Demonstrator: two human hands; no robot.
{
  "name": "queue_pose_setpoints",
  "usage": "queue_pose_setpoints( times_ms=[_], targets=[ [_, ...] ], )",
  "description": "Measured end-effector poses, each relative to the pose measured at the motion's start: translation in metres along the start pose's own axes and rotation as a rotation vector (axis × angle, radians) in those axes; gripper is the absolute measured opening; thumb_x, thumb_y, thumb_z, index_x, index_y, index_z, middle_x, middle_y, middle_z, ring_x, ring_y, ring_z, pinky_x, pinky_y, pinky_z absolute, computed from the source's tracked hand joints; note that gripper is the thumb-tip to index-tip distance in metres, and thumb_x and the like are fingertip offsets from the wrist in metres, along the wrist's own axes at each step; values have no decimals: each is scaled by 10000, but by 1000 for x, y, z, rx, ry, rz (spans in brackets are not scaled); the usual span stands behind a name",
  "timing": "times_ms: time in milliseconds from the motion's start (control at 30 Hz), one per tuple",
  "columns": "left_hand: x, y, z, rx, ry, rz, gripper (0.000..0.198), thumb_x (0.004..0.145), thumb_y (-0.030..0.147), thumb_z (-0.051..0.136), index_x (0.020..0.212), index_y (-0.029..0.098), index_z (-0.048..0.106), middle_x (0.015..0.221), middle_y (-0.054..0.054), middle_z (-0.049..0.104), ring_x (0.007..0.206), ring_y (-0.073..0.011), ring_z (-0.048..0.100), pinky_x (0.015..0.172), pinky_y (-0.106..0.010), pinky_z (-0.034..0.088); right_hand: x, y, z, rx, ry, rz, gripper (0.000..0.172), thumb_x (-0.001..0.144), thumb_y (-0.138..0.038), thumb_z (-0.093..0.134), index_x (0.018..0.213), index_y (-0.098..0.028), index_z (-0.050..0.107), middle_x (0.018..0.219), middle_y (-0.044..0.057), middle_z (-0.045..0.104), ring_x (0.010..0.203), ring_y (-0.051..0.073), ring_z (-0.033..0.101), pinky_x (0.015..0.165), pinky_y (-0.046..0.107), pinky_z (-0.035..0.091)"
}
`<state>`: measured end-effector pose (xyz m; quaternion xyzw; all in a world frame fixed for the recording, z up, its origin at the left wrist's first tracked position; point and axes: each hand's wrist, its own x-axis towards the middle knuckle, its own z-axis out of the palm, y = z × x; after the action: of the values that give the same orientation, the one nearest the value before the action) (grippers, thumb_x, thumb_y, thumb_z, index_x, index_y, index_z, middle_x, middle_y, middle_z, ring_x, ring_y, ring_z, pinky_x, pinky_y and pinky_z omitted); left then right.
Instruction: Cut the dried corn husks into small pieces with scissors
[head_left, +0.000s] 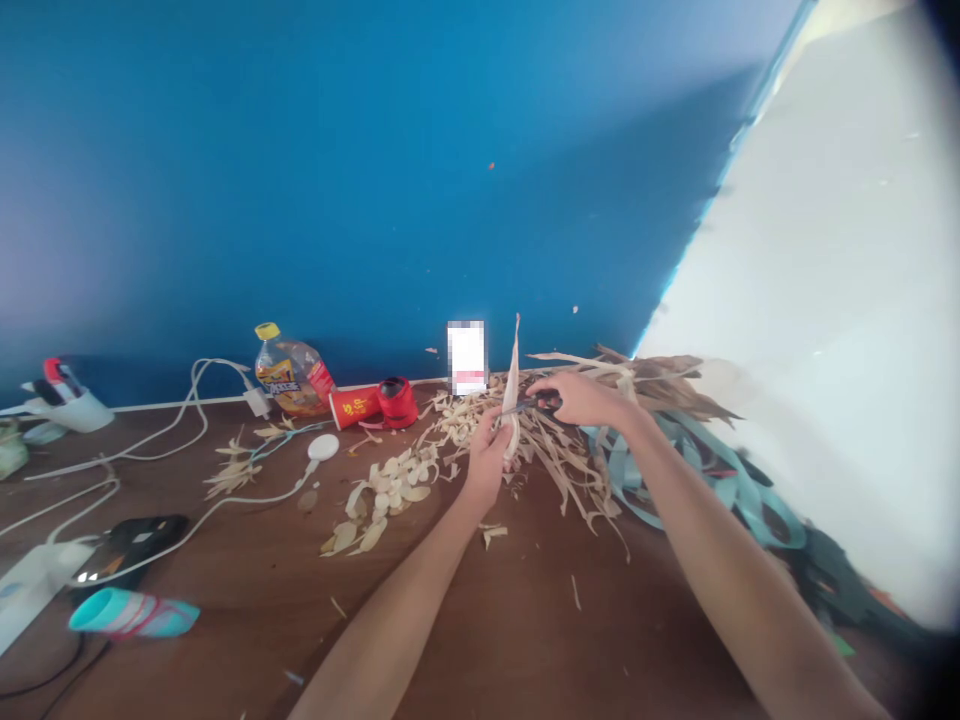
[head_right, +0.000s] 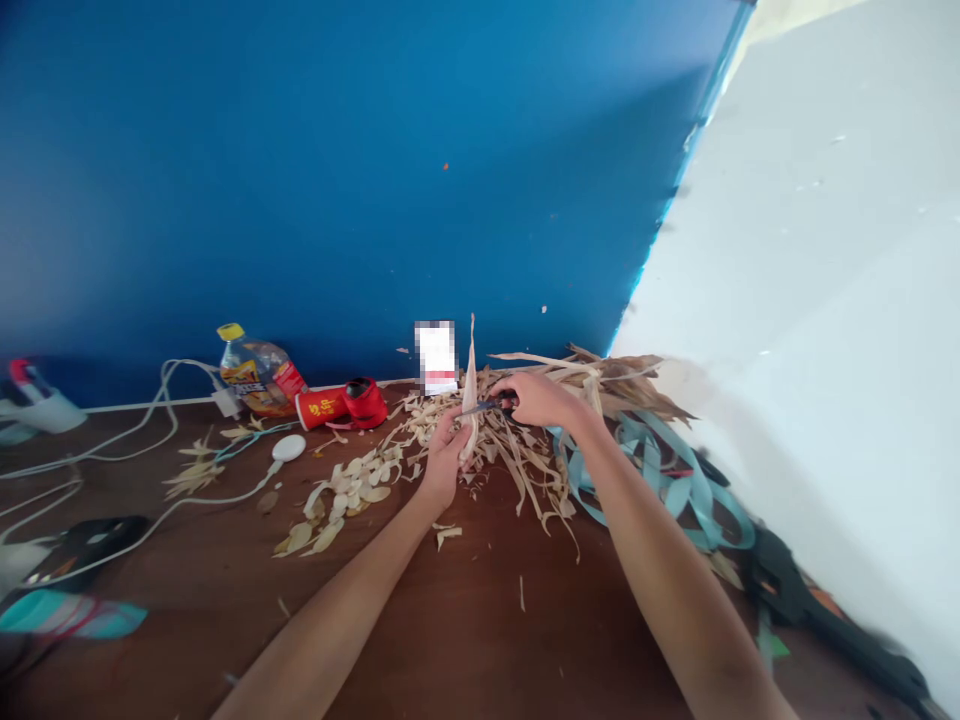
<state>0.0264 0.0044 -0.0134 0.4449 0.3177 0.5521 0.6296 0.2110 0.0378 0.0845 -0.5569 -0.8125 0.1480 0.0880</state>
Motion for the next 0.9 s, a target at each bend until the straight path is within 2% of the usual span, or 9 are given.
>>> queue_pose_setpoints(
  times_ms=[167,233,333,400,500,600,667,800,900],
  targets=[
    [-2,-1,2,70,-74,-19,434,763,444,648,1108,193,568,561,47,468,372,-52,331,336,-182,256,0,4,-7,109,222,122,467,689,-178,475,1128,-217,632,870,51,674,573,131,516,520,257,352],
    [-2,-3,2,88,-63,-20,452,774,447,636,1145,203,549,583,42,482,377,-55,341,339,-184,265,-3,5,-13,134,259,137,426,690,-217,503,1093,-197,639,832,48,666,558,128,498,515,253,343],
    [-2,-5,2,54,23,6,465,781,433,633,1180,222,524,628,33,492,412,-58,359,358,-179,280,-8,4,-19,145,162,124,425,682,-226,516,1087,-217,647,909,50,673,517,110,469,495,253,332],
    [-1,-4,2,52,29,18,466,784,432,632,1185,221,525,616,35,474,412,-56,342,361,-180,273,-10,4,-19,149,101,111,427,688,-241,531,1099,-235,648,969,56,672,547,124,502,505,262,356],
    [-2,-2,3,66,-5,1,470,785,439,633,1186,216,531,613,31,476,402,-52,324,359,-187,260,-9,6,-16,175,63,42,419,704,-340,588,1105,-244,660,1094,79,653,763,201,602,602,301,438],
    [-3,-1,3,64,-3,-14,486,775,449,641,1188,216,535,633,20,497,413,-58,349,363,-189,276,-8,10,-14,184,20,5,462,692,-433,625,1115,-254,679,1210,97,610,953,269,604,696,355,475],
    [-4,-1,2,68,2,-15,504,768,461,646,1195,217,537,631,21,502,415,-60,360,366,-188,286,-9,12,-16,191,-6,17,444,692,-454,625,1080,-253,702,1181,100,628,936,277,613,691,368,480],
    [-2,-3,1,84,-6,-8,475,774,452,635,1177,215,547,637,28,516,411,-51,361,368,-180,286,-14,13,-24,268,-102,34,401,718,-503,604,977,-224,731,965,103,694,746,250,625,613,371,471],
    [-1,-6,0,87,8,-3,460,772,435,636,1157,194,564,638,26,523,411,-49,364,360,-178,278,-18,16,-29,304,-144,44,430,728,-532,604,998,-220,725,985,113,693,731,254,624,611,394,475]
  ],
)
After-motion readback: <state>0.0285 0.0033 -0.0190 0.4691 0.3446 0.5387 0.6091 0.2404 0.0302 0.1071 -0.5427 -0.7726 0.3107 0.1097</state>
